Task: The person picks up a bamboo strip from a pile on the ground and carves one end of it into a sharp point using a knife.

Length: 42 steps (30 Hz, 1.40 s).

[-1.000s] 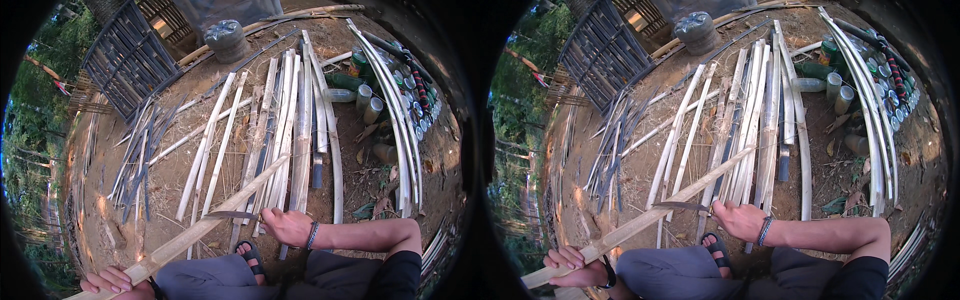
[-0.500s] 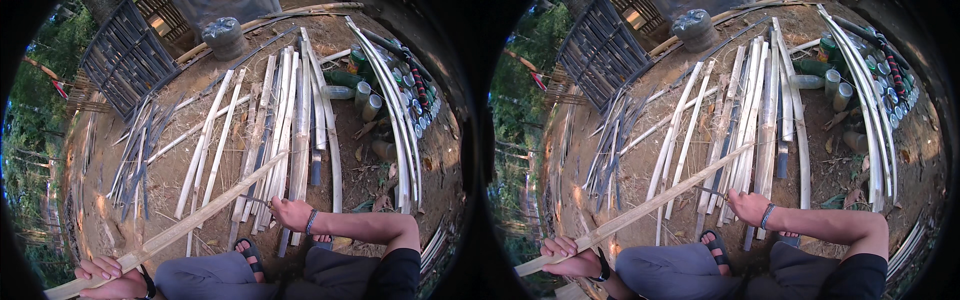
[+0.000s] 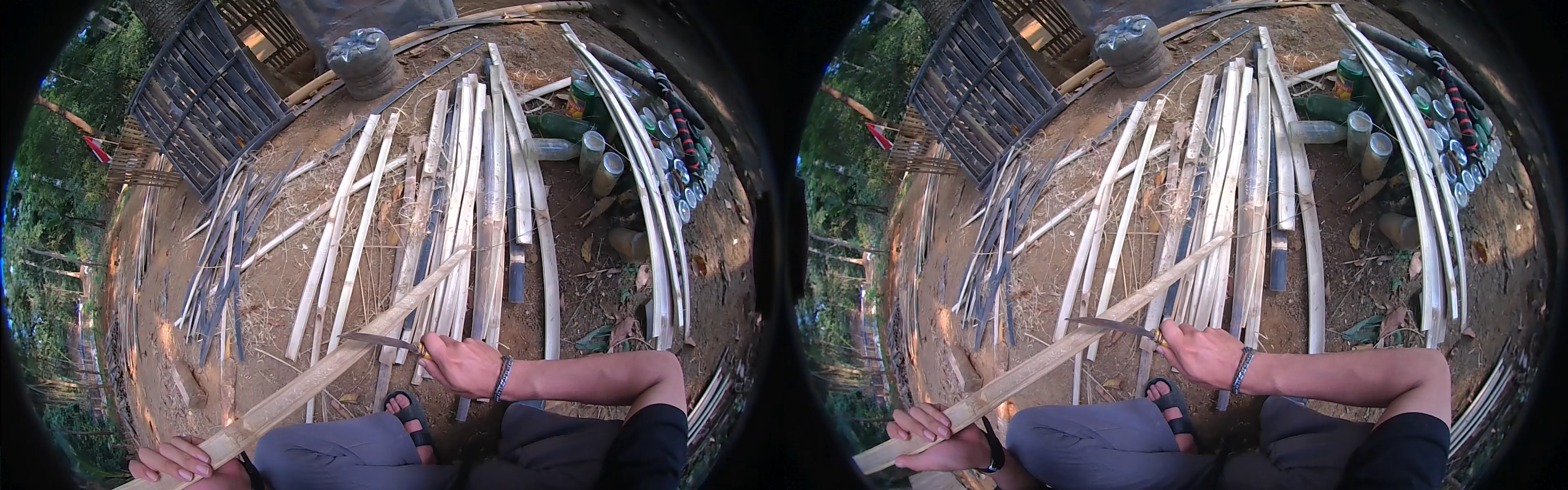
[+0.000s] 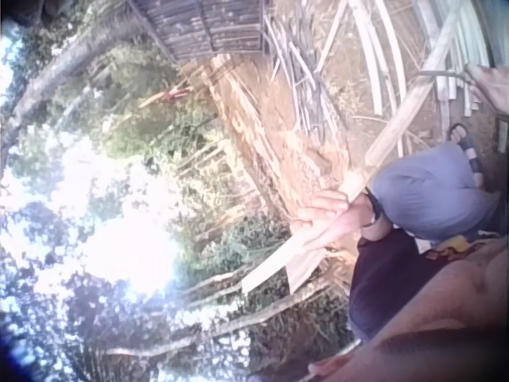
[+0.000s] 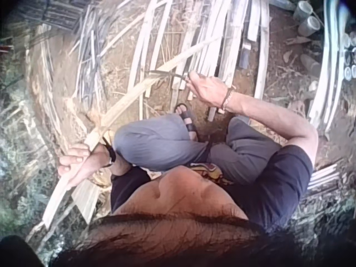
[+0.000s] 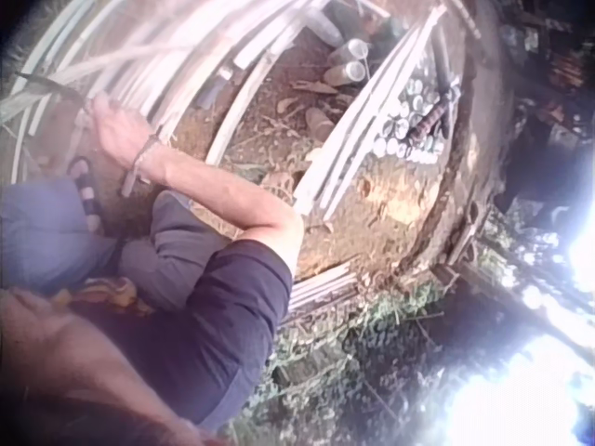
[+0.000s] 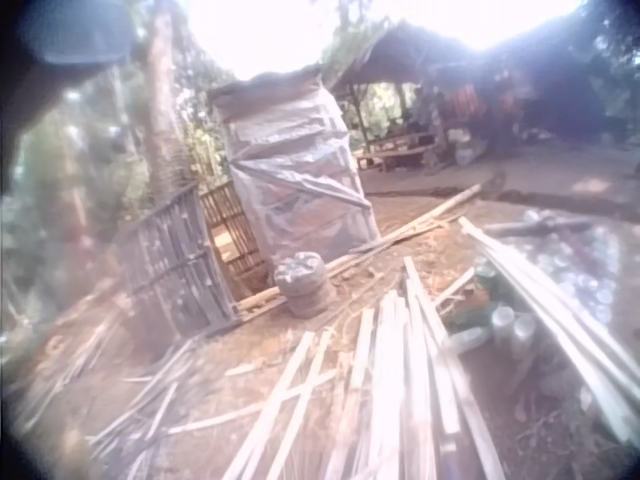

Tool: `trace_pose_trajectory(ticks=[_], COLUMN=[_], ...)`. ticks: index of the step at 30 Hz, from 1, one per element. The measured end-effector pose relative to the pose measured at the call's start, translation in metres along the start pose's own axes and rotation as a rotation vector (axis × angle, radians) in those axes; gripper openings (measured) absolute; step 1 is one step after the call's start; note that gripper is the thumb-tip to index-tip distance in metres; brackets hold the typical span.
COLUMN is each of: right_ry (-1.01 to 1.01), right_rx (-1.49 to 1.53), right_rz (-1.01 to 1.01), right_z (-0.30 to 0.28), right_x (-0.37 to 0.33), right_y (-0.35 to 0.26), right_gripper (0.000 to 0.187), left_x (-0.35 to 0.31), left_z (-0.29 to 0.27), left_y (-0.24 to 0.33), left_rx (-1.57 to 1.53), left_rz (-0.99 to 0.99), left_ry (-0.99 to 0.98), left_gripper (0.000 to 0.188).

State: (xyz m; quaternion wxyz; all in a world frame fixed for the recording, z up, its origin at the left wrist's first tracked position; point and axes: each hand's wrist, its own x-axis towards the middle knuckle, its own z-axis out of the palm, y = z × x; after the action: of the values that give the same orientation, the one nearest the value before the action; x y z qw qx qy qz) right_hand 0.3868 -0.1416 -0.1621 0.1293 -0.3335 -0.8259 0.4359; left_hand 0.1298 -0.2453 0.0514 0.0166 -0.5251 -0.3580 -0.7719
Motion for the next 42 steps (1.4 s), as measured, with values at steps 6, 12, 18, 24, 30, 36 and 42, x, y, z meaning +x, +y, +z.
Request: trace_pose_trajectory(ticks=[6, 12, 18, 24, 30, 36, 42], right_ry=[-0.040, 0.027, -0.008, -0.023, 0.023, 0.027, -0.036], right_rx=[-0.002, -0.276, -0.139, -0.133, -0.232, -0.154, -0.124], right_rz=[0.181, 0.024, -0.017, 0.044, 0.064, 0.043, 0.057], right_z=[-0.007, -0.016, -0.012, -0.009, -0.009, 0.000, -0.008], right_x=[0.008, 0.011, 0.002, 0.003, 0.011, 0.004, 0.003], right_y=[0.009, 0.035, -0.011, -0.011, 0.026, 0.003, -0.012], right_gripper=[0.028, 0.025, 0.024, 0.023, 0.021, 0.026, 0.018], left_x=[-0.004, -0.006, -0.003, -0.002, -0.003, -0.005, -0.002], left_z=[0.006, 0.008, 0.002, 0.004, 0.005, 0.007, 0.001], left_y=[0.002, 0.005, 0.007, 0.002, 0.007, 0.008, 0.008], left_rx=[0.011, -0.059, 0.043, 0.079, 0.007, 0.104, 0.086], left_rz=[-0.006, 0.033, 0.025, -0.006, -0.003, 0.027, 0.006], left_ry=[0.027, -0.046, -0.005, 0.103, 0.010, 0.057, 0.053], left_gripper=[0.047, 0.044, 0.047, 0.048, 0.047, 0.046, 0.046])
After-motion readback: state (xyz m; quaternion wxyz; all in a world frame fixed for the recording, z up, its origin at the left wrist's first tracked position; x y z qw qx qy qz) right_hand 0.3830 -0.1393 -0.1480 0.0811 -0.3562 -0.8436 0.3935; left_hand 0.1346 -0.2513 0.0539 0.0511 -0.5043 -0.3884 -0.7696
